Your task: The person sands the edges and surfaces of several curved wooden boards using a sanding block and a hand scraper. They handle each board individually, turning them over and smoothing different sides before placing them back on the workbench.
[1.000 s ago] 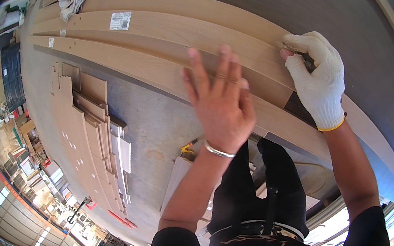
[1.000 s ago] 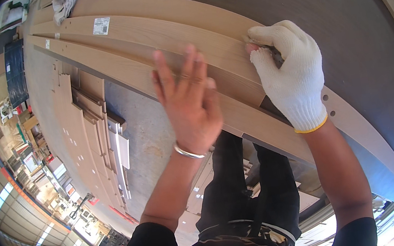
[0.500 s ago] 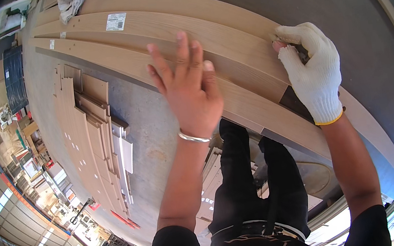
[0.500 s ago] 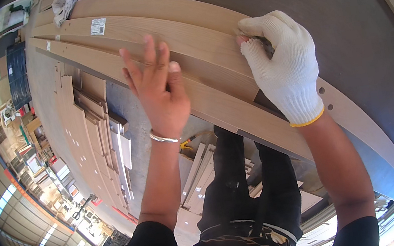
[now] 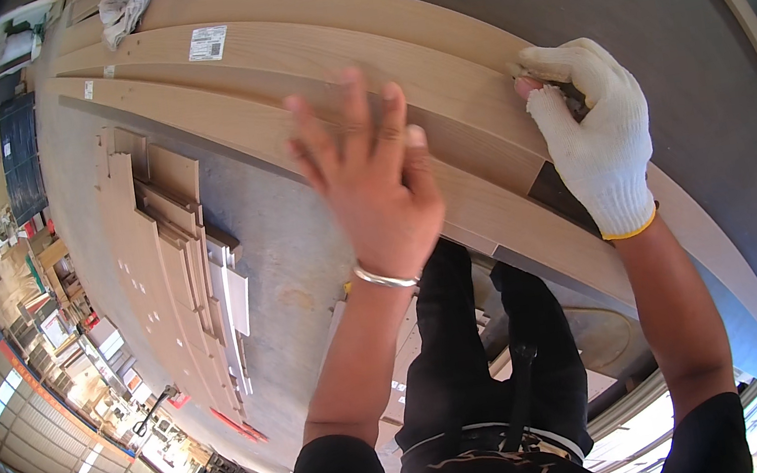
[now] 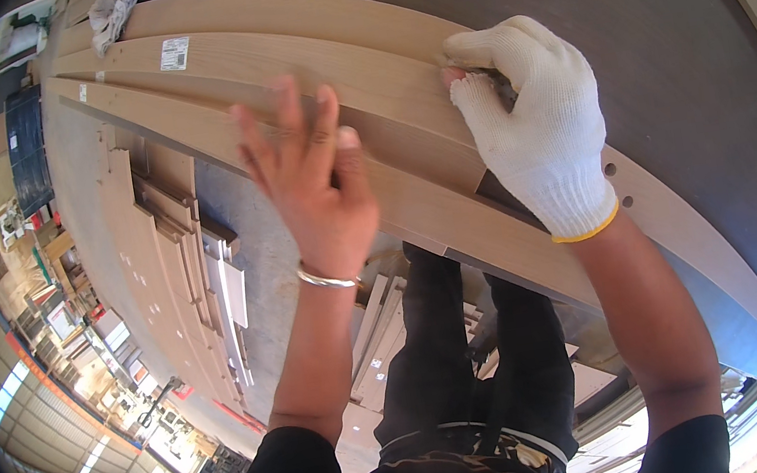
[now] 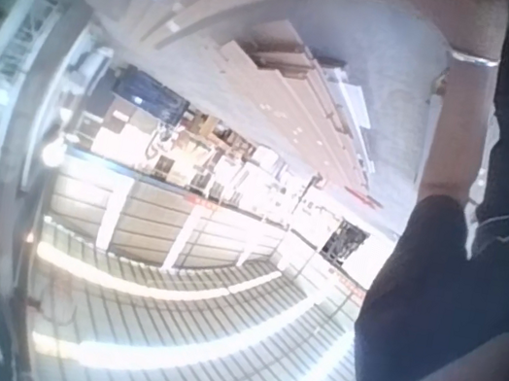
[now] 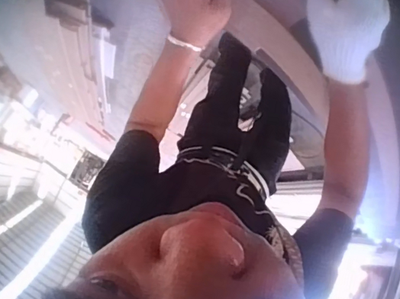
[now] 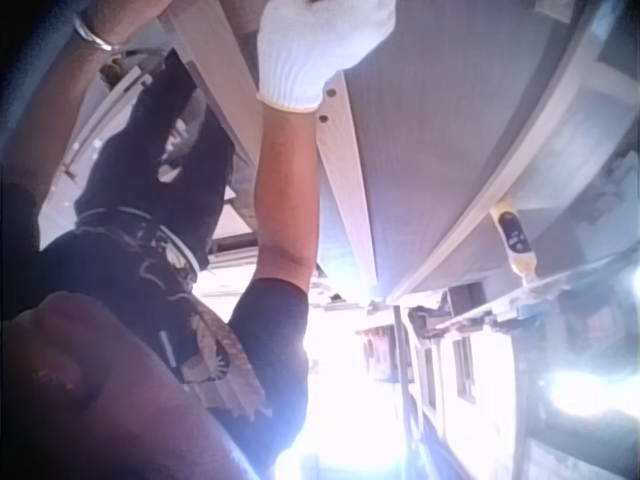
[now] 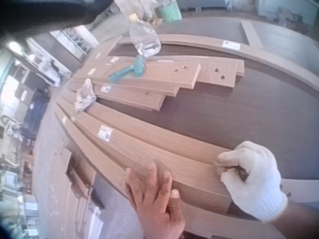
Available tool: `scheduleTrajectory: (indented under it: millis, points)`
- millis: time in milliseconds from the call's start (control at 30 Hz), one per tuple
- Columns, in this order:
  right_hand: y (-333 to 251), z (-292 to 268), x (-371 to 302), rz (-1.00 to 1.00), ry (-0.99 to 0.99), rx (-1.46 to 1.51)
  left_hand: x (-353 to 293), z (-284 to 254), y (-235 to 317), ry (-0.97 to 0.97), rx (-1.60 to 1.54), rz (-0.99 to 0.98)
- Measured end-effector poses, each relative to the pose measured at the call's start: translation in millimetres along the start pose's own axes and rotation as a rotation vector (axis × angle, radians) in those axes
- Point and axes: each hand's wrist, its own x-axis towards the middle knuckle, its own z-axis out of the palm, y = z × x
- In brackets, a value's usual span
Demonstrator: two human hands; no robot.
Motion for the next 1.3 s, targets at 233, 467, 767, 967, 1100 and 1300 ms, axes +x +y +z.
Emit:
scheduleTrajectory:
  millis: [233, 467, 767, 967, 1100, 1300]
  points:
    - [-1.2, 3.1, 0.3, -0.008, -0.015, -0.011, -19.1, -5.8, 38.6, -0.165, -0.131, 0.141]
    - [-7.9, 2.8, -1.5, -0.182, -0.109, -0.167, -3.3, -6.2, -12.2, -0.005, -0.025, 0.063]
    - [-24.3, 34.6, 1.5, -0.349, -0.201, -0.313, 1.2, 4.4, -22.1, 0.034, -0.168, 0.133]
    - [-28.5, 41.3, 4.0, -0.354, -0.207, -0.382, 3.2, 2.6, -20.5, 0.029, -0.219, 0.114]
    - [-31.8, 42.9, 2.0, -0.339, -0.178, -0.362, 3.2, -1.0, -21.3, -0.023, -0.184, 0.117]
    - [-32.4, 43.1, -1.3, -0.292, -0.208, -0.387, 3.5, -1.8, -20.8, -0.027, -0.193, 0.116]
